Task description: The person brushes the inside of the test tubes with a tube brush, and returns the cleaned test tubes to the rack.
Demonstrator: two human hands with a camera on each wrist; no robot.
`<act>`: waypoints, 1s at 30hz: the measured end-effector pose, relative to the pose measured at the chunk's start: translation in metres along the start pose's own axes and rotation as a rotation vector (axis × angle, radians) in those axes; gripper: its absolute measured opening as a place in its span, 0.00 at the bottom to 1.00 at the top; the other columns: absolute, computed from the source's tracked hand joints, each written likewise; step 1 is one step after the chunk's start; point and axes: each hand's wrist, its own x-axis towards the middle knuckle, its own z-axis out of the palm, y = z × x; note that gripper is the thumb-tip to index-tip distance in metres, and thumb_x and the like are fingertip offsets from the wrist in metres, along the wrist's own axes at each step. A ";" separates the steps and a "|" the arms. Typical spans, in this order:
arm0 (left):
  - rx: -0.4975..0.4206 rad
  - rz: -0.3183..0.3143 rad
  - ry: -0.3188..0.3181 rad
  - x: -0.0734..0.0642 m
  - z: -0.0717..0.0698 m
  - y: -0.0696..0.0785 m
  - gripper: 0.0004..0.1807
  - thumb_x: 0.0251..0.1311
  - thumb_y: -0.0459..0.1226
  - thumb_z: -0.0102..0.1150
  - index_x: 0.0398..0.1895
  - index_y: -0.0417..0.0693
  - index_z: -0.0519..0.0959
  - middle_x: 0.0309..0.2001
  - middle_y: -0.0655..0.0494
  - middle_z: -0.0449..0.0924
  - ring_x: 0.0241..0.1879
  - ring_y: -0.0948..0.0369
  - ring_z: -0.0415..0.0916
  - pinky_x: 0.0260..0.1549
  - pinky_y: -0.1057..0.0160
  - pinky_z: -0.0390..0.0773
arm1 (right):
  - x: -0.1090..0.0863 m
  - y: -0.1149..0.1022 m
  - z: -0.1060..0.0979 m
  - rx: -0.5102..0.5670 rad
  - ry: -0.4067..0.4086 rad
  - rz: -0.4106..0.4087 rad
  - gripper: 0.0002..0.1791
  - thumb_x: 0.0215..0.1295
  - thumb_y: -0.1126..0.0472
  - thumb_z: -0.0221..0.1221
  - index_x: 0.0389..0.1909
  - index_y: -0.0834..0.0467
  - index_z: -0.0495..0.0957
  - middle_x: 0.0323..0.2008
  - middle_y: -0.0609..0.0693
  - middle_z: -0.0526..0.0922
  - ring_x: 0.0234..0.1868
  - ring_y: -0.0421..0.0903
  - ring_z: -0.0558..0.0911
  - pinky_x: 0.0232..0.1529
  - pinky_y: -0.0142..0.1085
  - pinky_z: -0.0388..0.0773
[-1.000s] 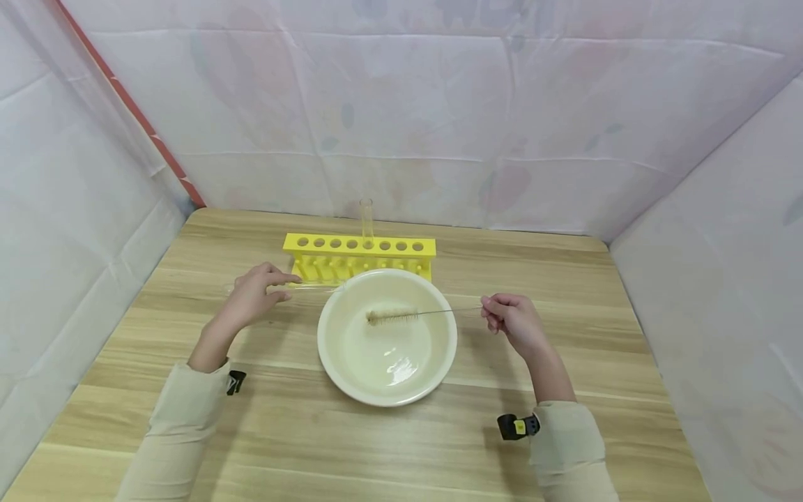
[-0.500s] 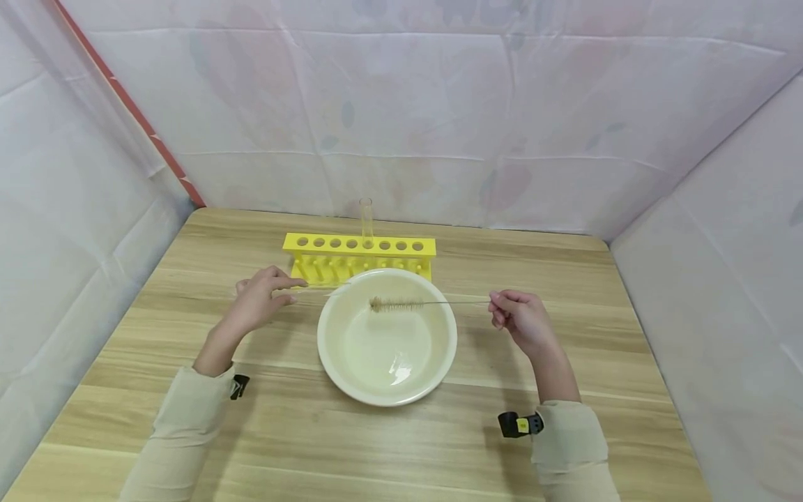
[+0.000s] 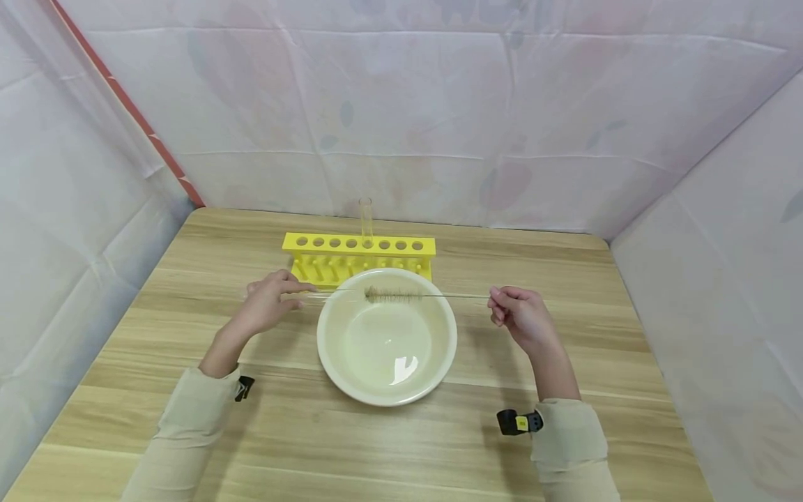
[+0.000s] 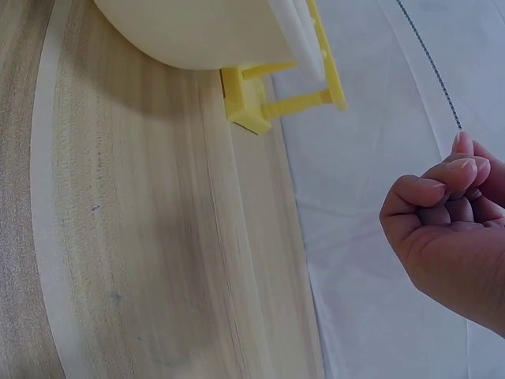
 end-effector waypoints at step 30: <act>-0.001 0.069 -0.011 0.006 -0.004 0.016 0.18 0.50 0.27 0.62 0.47 0.44 0.80 0.36 0.52 0.71 0.39 0.53 0.66 0.43 0.45 0.48 | 0.002 -0.005 0.006 -0.060 0.001 -0.048 0.16 0.67 0.69 0.49 0.19 0.63 0.76 0.17 0.49 0.72 0.17 0.41 0.66 0.20 0.31 0.63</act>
